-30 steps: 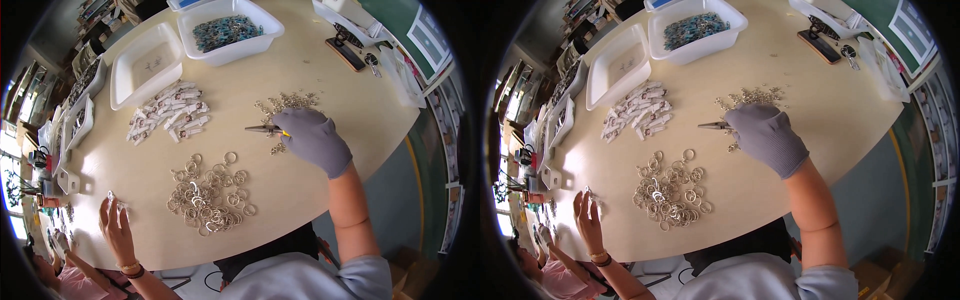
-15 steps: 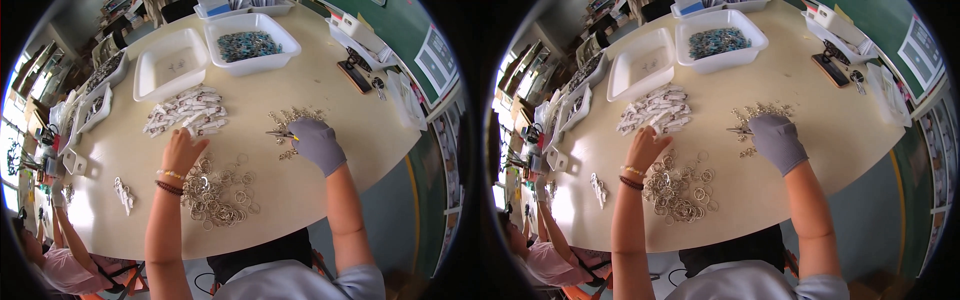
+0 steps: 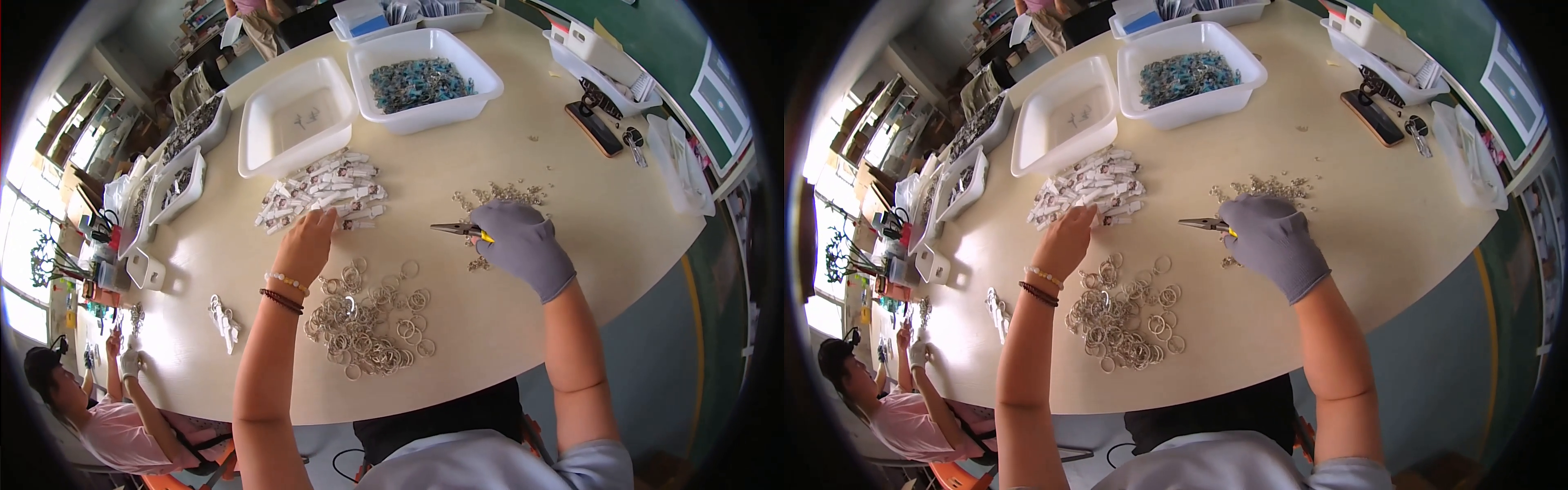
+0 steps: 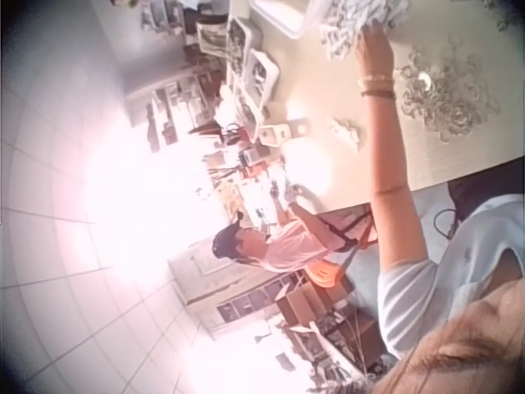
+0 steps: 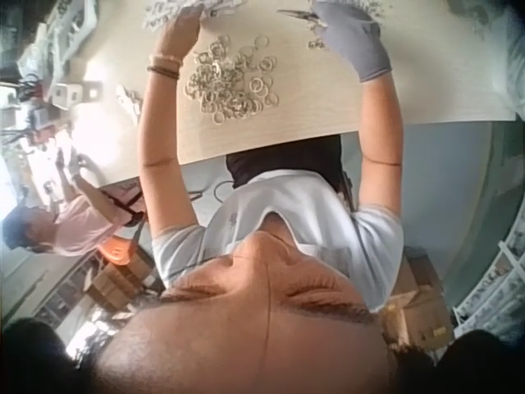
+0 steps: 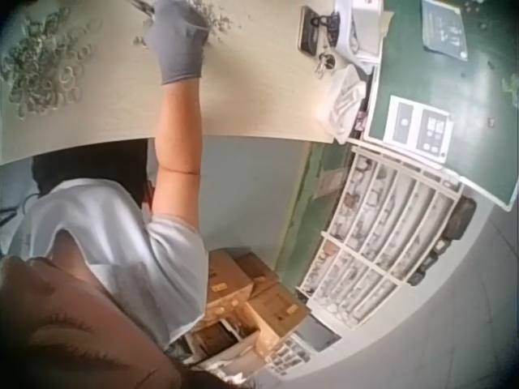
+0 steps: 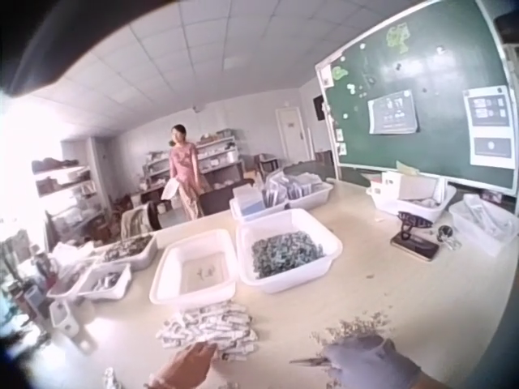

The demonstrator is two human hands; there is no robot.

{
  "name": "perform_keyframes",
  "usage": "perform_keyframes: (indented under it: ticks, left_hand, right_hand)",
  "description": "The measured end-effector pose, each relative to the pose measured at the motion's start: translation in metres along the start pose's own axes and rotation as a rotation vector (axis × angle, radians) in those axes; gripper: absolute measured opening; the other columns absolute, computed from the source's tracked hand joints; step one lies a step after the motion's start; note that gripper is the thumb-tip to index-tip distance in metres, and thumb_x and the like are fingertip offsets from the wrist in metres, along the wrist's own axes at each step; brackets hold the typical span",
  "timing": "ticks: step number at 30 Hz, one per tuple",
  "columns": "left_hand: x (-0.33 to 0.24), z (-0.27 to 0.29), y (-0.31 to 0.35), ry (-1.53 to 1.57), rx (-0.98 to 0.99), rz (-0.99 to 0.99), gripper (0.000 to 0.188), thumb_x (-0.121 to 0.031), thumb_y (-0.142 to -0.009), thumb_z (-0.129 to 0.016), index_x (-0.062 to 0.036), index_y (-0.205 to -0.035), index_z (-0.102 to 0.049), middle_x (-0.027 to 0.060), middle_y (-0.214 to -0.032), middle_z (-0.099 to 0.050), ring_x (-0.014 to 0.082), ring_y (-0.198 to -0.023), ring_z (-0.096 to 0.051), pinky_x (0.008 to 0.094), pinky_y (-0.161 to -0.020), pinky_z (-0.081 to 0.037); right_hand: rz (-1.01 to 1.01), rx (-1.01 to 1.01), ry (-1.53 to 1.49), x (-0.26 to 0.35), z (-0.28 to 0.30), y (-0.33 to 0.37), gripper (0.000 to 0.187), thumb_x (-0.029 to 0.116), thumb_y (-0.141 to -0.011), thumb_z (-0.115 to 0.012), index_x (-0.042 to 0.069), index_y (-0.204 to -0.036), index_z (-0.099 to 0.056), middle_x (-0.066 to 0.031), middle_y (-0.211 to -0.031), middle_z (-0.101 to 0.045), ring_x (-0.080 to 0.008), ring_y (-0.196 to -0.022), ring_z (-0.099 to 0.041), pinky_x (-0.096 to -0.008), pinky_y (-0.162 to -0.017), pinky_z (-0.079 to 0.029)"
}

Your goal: The person assembles keychains by attaching metal rings to plastic charms using pliers.

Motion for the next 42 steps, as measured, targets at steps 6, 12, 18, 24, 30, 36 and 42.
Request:
perform_keyframes:
  ticks: [6,12,18,24,30,36,42]
  left_hand:
    - [-0.011,0.013,-0.016,-0.025,-0.165,0.0,0.027,-0.008,-0.082,-0.06,-0.0068,-0.109,-0.059,0.0102,-0.104,-0.056,0.0289,-0.098,-0.058,0.0407,-0.078,-0.051]
    - [-0.021,0.001,-0.041,-0.215,-0.185,-0.232,0.015,-0.01,-0.077,-0.064,-0.0078,-0.09,-0.058,0.0079,-0.094,-0.054,0.024,-0.087,-0.058,0.0353,-0.08,-0.048]
    - [-0.016,-0.01,-0.046,-0.332,-0.087,-0.225,0.016,-0.014,-0.078,-0.064,-0.0098,-0.092,-0.057,0.0079,-0.088,-0.054,0.0241,-0.084,-0.059,0.0367,-0.079,-0.048]
    - [-0.018,-0.007,-0.054,-0.111,-0.151,-0.208,0.028,-0.013,-0.079,-0.063,-0.0125,-0.107,-0.059,0.0081,-0.091,-0.055,0.0254,-0.087,-0.059,0.0372,-0.078,-0.048]
    - [-0.022,-0.007,-0.046,-0.109,-0.188,-0.212,0.021,-0.008,-0.082,-0.063,-0.0095,-0.102,-0.063,0.0058,-0.096,-0.06,0.0276,-0.091,-0.058,0.0418,-0.085,-0.046]
    - [-0.036,0.013,-0.024,0.156,-0.308,-0.132,0.011,-0.017,-0.081,-0.067,-0.0078,-0.086,-0.063,0.0044,-0.092,-0.063,0.0255,-0.089,-0.059,0.0405,-0.089,-0.042]
    - [-0.056,0.028,0.002,0.564,-0.199,0.111,0.013,-0.013,-0.086,-0.065,-0.0012,-0.091,-0.065,0.0092,-0.08,-0.066,0.0224,-0.065,-0.062,0.0296,-0.061,-0.049]
  right_hand:
    - [-0.027,0.069,0.015,0.006,0.001,-0.002,0.015,0.018,-0.079,-0.066,0.007,-0.087,-0.06,-0.0105,-0.084,-0.061,-0.03,-0.083,-0.061,-0.0412,-0.073,-0.049]
    - [0.004,0.035,-0.09,0.007,0.002,-0.004,0.017,0.021,-0.081,-0.064,0.007,-0.084,-0.056,-0.0121,-0.083,-0.061,-0.0333,-0.078,-0.061,-0.0448,-0.069,-0.049]
    - [0.04,-0.017,-0.15,0.017,0.006,-0.004,0.017,0.022,-0.082,-0.064,0.007,-0.085,-0.056,-0.0119,-0.082,-0.061,-0.0336,-0.078,-0.061,-0.0446,-0.068,-0.049]
    - [0.017,0.06,-0.153,0.017,0.001,-0.006,0.019,0.022,-0.082,-0.065,0.006,-0.088,-0.057,-0.0125,-0.082,-0.061,-0.0329,-0.08,-0.061,-0.0429,-0.068,-0.048]
    - [0.044,0.039,-0.155,0.02,0.003,-0.006,0.017,0.022,-0.083,-0.063,0.007,-0.088,-0.057,-0.0127,-0.084,-0.063,-0.0335,-0.078,-0.063,-0.0441,-0.068,-0.05]
    - [0.0,0.08,-0.308,0.025,0.005,-0.011,0.022,0.026,-0.084,-0.063,0.005,-0.09,-0.058,-0.013,-0.084,-0.062,-0.0337,-0.078,-0.062,-0.0438,-0.068,-0.05]
    - [-0.057,0.154,-0.612,0.033,0.002,-0.011,0.022,0.024,-0.086,-0.064,0.003,-0.087,-0.059,-0.0097,-0.073,-0.061,-0.0226,-0.067,-0.059,-0.0347,-0.064,-0.046]
Point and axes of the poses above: each hand's wrist, its own y-axis away from the middle knuckle, its own z-axis out of the back of the hand, x = y × z, the point moved 3 cm from there along -y, towards the middle knuckle
